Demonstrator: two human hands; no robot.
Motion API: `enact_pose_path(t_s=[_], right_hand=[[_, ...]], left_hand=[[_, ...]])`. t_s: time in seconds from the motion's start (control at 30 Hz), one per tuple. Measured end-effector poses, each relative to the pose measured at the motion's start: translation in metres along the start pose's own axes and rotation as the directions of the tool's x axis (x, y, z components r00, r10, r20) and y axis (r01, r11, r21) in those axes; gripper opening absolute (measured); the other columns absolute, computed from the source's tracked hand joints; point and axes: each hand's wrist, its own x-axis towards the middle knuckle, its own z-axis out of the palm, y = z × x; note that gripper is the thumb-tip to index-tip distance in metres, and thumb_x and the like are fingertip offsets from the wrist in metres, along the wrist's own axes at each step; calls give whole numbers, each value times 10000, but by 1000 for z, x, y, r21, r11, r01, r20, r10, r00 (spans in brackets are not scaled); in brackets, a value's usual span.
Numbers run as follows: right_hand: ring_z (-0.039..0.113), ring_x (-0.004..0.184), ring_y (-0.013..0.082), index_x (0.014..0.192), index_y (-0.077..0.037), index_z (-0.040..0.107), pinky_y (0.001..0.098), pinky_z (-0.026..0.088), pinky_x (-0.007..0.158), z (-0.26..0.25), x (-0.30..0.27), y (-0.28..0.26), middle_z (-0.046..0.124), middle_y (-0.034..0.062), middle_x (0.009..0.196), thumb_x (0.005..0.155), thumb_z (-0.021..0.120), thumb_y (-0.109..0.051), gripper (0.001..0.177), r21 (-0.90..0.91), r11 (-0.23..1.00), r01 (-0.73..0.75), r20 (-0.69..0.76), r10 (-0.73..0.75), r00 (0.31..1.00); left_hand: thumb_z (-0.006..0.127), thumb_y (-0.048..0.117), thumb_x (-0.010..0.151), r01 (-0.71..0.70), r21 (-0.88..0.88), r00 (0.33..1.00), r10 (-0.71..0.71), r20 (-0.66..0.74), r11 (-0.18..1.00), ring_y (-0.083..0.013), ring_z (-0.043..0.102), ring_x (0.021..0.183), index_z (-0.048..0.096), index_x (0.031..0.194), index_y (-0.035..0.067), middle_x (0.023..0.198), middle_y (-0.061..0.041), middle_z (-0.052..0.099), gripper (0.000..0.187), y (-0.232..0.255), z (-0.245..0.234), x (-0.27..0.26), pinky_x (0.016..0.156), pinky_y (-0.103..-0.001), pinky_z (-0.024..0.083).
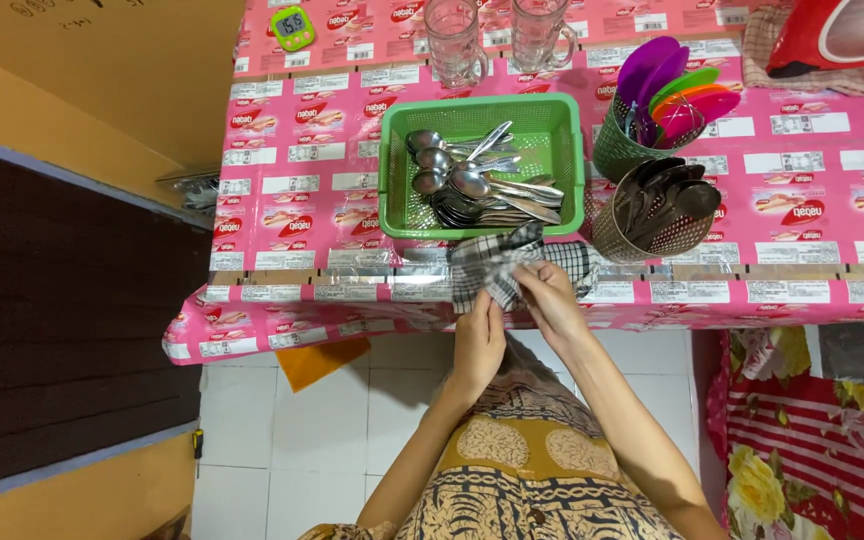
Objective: Drying various spoons and ladles with a cloth and placing them into holders on a table.
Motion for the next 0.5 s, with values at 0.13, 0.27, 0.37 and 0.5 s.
enact_pose_path(t_s=[0.13,0.27,0.37,0.5], right_hand=[[633,716,65,1024,22,706,212,495,626,2,8,1,746,32,899,1001,652,-85,122,-13,999,-44,-26,44,999],[576,626,39,830,-15,719,209,436,573,-9,21,3,703,8,767,985,705,-83,170,-103,993,53,-81,-62,995],[560,593,34,754,-36,695,208,413,545,-7,26,0,683,-10,710,954,729,-66,205,-159,984,84,-110,-102,989],[494,530,26,668,-98,603,223,352,476,-25,42,18,622,-38,638,907,763,-57,290,-258,960,106,-172,-154,973]], left_hand=[[477,86,1066,38,60,999,-39,5,997,-339,620,567,558,1098,-16,666,-200,604,134,3,0,4,488,-432,409],[493,119,1086,130,113,987,-140,81,985,-351,597,524,541,1000,-2,626,-210,566,156,9,-5,7,508,-451,401],[492,137,1080,96,121,991,-106,76,988,-375,609,556,557,1010,16,635,-212,575,154,20,-15,11,526,-466,417],[473,147,1079,21,146,994,-36,100,989,-419,632,629,552,1035,36,684,-220,608,143,33,-34,13,531,-491,439]])
